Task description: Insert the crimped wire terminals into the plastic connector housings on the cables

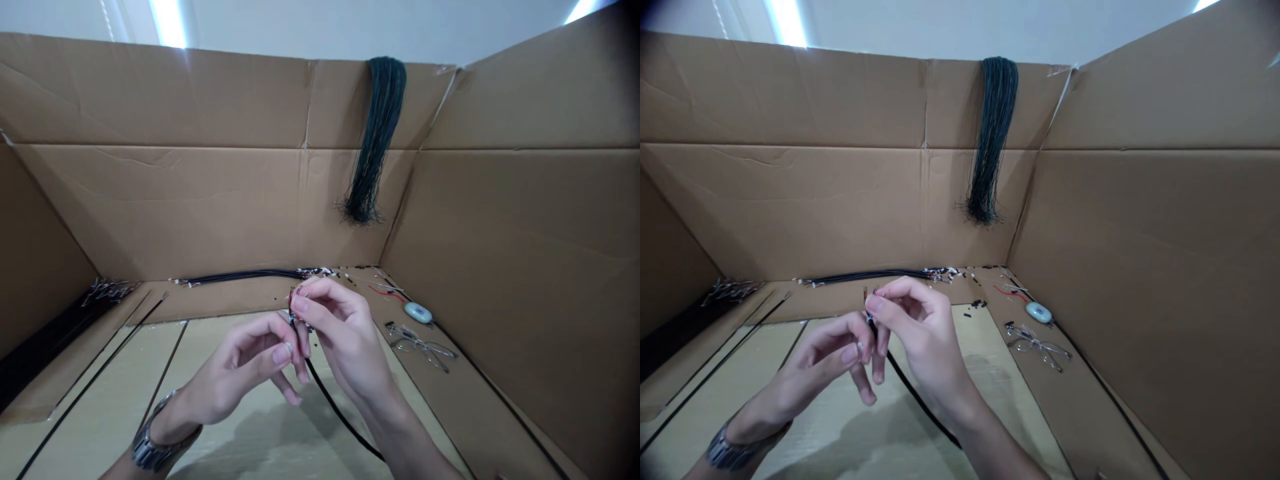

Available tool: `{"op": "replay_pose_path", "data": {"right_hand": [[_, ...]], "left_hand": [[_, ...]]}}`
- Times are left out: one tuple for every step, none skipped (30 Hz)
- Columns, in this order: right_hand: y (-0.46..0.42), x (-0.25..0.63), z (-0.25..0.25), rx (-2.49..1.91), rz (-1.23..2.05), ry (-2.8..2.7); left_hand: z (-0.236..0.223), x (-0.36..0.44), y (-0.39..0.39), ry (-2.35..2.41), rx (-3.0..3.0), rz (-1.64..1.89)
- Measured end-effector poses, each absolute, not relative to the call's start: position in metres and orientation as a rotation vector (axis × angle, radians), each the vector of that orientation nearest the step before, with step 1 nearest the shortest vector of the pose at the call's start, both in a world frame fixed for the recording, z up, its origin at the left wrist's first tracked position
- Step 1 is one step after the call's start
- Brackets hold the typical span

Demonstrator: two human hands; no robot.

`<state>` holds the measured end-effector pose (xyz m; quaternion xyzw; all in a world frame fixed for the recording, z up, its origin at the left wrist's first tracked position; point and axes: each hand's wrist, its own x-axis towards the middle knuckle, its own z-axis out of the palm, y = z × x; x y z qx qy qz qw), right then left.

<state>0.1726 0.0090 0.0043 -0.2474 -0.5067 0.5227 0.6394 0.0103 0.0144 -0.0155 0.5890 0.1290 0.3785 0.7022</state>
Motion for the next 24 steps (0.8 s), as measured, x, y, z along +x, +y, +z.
{"op": "replay_pose_path", "data": {"right_hand": [[0.009, 0.172, 0.004, -0.555, 1.203, -1.151], [0.009, 0.172, 0.004, -0.552, 1.21, -1.149], [0.009, 0.172, 0.005, -0.552, 1.214, -1.151], [0.009, 0.171, 0.005, -0.557, 1.214, -1.153], [0.008, 0.171, 0.006, -0.567, 1.214, -1.156], [0.008, 0.171, 0.007, -0.578, 1.216, -1.16], [0.007, 0.171, 0.008, -0.585, 1.22, -1.165], [0.006, 0.171, 0.009, -0.595, 1.221, -1.167], [0.006, 0.172, 0.01, -0.605, 1.213, -1.167], [0.006, 0.172, 0.01, -0.61, 1.2, -1.168], [0.006, 0.172, 0.01, -0.612, 1.187, -1.171], [0.007, 0.173, 0.01, -0.608, 1.179, -1.175], [0.007, 0.173, 0.01, -0.599, 1.179, -1.178], [0.008, 0.173, 0.01, -0.586, 1.185, -1.183], [0.009, 0.173, 0.009, -0.573, 1.199, -1.188], [0.009, 0.172, 0.009, -0.566, 1.213, -1.192], [0.01, 0.172, 0.009, -0.564, 1.224, -1.199], [0.01, 0.172, 0.008, -0.565, 1.229, -1.205], [0.01, 0.172, 0.008, -0.571, 1.232, -1.21], [0.01, 0.172, 0.008, -0.579, 1.233, -1.216], [0.01, 0.172, 0.007, -0.59, 1.234, -1.22], [0.01, 0.172, 0.007, -0.596, 1.234, -1.224], [0.01, 0.173, 0.007, -0.596, 1.236, -1.227], [0.011, 0.173, 0.006, -0.592, 1.24, -1.232]], "left_hand": [[-0.015, 0.01, 0.015, 0.284, 1.312, 0.835], [-0.015, 0.009, 0.015, 0.277, 1.311, 0.83], [-0.015, 0.009, 0.016, 0.267, 1.31, 0.826], [-0.015, 0.009, 0.016, 0.258, 1.308, 0.824], [-0.015, 0.009, 0.016, 0.249, 1.308, 0.824], [-0.015, 0.009, 0.016, 0.236, 1.31, 0.824], [-0.016, 0.009, 0.016, 0.226, 1.311, 0.826], [-0.016, 0.009, 0.017, 0.217, 1.312, 0.826], [-0.016, 0.009, 0.017, 0.212, 1.313, 0.828], [-0.017, 0.009, 0.017, 0.208, 1.315, 0.829], [-0.017, 0.01, 0.017, 0.206, 1.317, 0.832], [-0.017, 0.01, 0.017, 0.206, 1.32, 0.835], [-0.017, 0.01, 0.018, 0.206, 1.321, 0.837], [-0.018, 0.01, 0.018, 0.208, 1.323, 0.838], [-0.018, 0.01, 0.018, 0.212, 1.323, 0.841], [-0.018, 0.01, 0.019, 0.212, 1.325, 0.844], [-0.019, 0.01, 0.019, 0.213, 1.325, 0.845], [-0.019, 0.01, 0.019, 0.215, 1.324, 0.845], [-0.02, 0.01, 0.019, 0.21, 1.324, 0.844], [-0.021, 0.01, 0.02, 0.204, 1.322, 0.843], [-0.022, 0.01, 0.02, 0.2, 1.32, 0.839], [-0.023, 0.01, 0.02, 0.198, 1.316, 0.839], [-0.025, 0.009, 0.02, 0.197, 1.311, 0.838], [-0.026, 0.009, 0.021, 0.192, 1.306, 0.839]]}}
